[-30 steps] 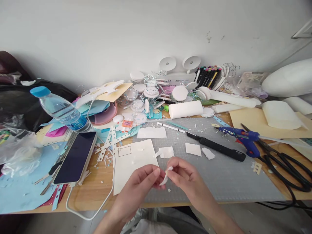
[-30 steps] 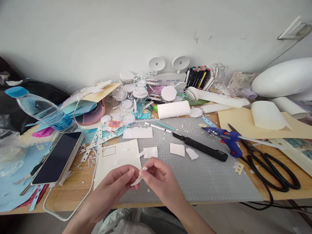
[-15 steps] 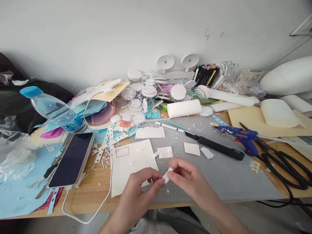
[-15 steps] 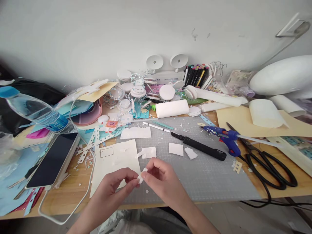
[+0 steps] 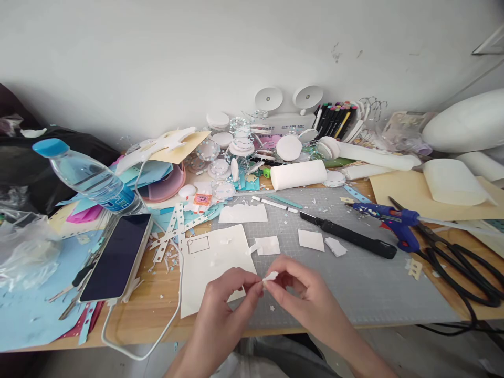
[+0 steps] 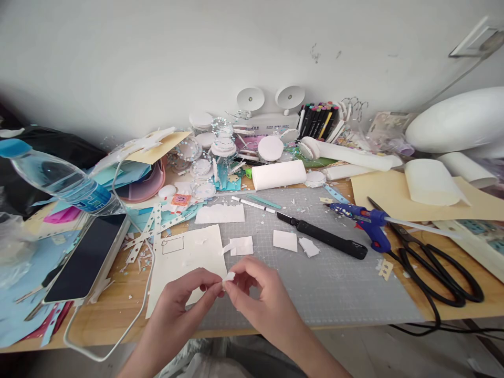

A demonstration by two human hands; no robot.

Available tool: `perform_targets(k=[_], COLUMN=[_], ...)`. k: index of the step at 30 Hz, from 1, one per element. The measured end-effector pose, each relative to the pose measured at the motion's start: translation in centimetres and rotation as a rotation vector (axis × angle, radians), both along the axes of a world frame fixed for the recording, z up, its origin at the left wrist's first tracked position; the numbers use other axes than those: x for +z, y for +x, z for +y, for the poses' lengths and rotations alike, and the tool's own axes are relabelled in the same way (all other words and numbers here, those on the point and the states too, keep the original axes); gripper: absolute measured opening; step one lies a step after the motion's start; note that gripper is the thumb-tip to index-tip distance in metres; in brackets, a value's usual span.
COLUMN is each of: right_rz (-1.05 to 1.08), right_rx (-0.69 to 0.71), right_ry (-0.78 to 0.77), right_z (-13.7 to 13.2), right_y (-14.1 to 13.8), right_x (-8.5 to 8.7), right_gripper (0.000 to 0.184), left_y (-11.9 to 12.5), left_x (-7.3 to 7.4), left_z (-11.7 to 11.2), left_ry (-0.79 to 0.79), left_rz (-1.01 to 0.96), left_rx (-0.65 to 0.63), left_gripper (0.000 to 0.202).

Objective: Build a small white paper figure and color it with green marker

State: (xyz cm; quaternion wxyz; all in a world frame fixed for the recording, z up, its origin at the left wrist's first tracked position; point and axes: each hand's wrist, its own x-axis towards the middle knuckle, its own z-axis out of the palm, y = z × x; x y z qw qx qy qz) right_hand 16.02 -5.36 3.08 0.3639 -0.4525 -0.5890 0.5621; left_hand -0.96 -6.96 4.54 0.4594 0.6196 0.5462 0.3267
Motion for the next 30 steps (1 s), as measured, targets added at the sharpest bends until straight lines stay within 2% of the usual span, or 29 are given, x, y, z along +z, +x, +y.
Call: perform_targets(k=[4,10,14,18,21,23,27,30], right_rz=[-0.020,-0.027,-0.065,-0.080,-0.076,-0.056,0.014,0.072], right_rx=[-0.010,-0.022,0.026,0.109,0.143,0.119,0.008,-0.073], right_ry=[0.104,0.261,0.374,0.417,0.392,0.336,0.146,-0.013], right_z=[-0.3,-0.9,-1.1,-1.6,-2.0,-2.1,-2.0,-1.8], right_y=[-0.1,-0.5,-0.6,-0.4,0.0,0.4,1.0,1.0], right_x=[-0.5,-1.2,-1.3,-0.9,-0.8,-1.1,-1.8,-2.0], right_gripper=[0.011,0.011,0.011,0.010,0.009,0.009,0.012,0.015], left_y=[0.2,0.5,0.8,0.7,-0.5,-1.8,-4.6,-6.0], left_x=[-0.2,-0.5,-0.5,-0.6,-1.1,-1.7,-2.8,-2.9], left_z=[0.0,0.0,0.1,0.4,1.0,1.5,2.7,3.5], left_ry=[-0.034,-0.201,-0.261,-0.229,-0.131,-0.002,0.355,0.526], left_rz=[-0.032,-0.261,-0.353,-0.341,-0.202,-0.051,0.356,0.684], left_rx=[0.021,0.027,0.042,0.128,0.220,0.255,0.260,0.342], left_gripper=[0.021,0.026,0.027,0.027,0.025,0.020,0.016,0.016])
